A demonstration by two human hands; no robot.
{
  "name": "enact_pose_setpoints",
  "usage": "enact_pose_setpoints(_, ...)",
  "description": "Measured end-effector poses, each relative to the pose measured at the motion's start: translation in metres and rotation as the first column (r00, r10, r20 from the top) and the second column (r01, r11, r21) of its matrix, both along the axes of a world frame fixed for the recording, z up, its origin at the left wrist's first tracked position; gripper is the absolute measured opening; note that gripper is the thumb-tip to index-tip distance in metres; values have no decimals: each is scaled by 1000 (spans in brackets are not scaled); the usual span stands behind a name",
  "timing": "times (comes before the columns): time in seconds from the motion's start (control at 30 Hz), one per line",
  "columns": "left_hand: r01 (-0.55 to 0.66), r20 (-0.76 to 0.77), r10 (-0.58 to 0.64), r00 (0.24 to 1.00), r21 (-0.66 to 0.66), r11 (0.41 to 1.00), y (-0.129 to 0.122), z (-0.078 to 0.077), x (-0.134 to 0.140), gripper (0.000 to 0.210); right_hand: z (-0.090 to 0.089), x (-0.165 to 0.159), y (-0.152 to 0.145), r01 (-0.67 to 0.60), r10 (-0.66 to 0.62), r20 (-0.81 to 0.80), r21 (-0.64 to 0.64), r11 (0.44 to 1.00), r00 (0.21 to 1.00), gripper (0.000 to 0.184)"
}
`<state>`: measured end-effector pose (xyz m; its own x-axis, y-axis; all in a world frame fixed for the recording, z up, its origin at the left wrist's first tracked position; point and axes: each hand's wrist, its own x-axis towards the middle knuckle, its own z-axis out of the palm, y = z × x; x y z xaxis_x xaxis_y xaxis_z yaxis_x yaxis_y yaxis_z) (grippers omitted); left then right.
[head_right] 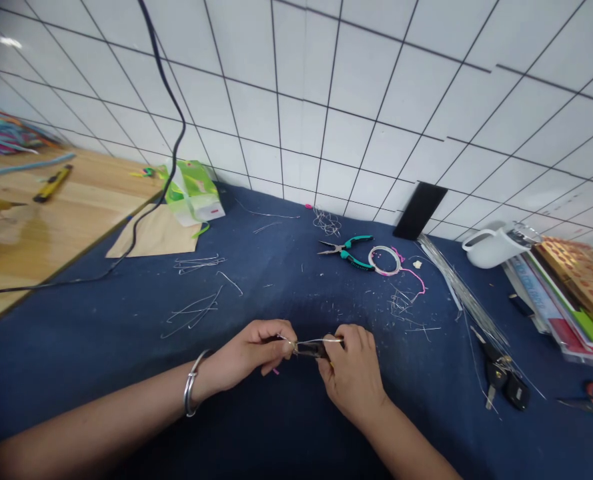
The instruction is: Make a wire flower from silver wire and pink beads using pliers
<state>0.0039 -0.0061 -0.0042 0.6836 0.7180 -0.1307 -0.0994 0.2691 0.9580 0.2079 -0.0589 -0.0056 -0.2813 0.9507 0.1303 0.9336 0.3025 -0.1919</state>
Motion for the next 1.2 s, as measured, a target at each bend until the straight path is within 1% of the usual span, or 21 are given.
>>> enact_pose_setpoints(0.27, -12, 53, 19, 998, -131, 991, -3, -1, 3, 16, 0, 1, 0, -21, 19, 34, 59, 998, 999, 16)
enact_pose_setpoints(0.47, -14, 95, 34, 995, -211, 977, -6, -5, 5, 14, -2, 0, 0, -25, 23, 42, 52, 998, 999, 15)
enact_pose_setpoints(0.6, -8, 98, 30, 995, -217, 976, -7, -5, 5, 14, -4, 1, 0, -40, 38, 40, 67, 997, 999, 15)
enact_pose_setpoints(0.93, -26, 82, 47, 996, -245, 969, -8, -8, 6, 13, -8, 0, -1, -58, 55, 59, 42, 997, 997, 11)
enact_pose_setpoints(1.2, -75, 58, 88, 994, -192, 979, -6, -5, 5, 16, 0, 0, 2, -23, 23, 45, 12, 1000, 999, 16)
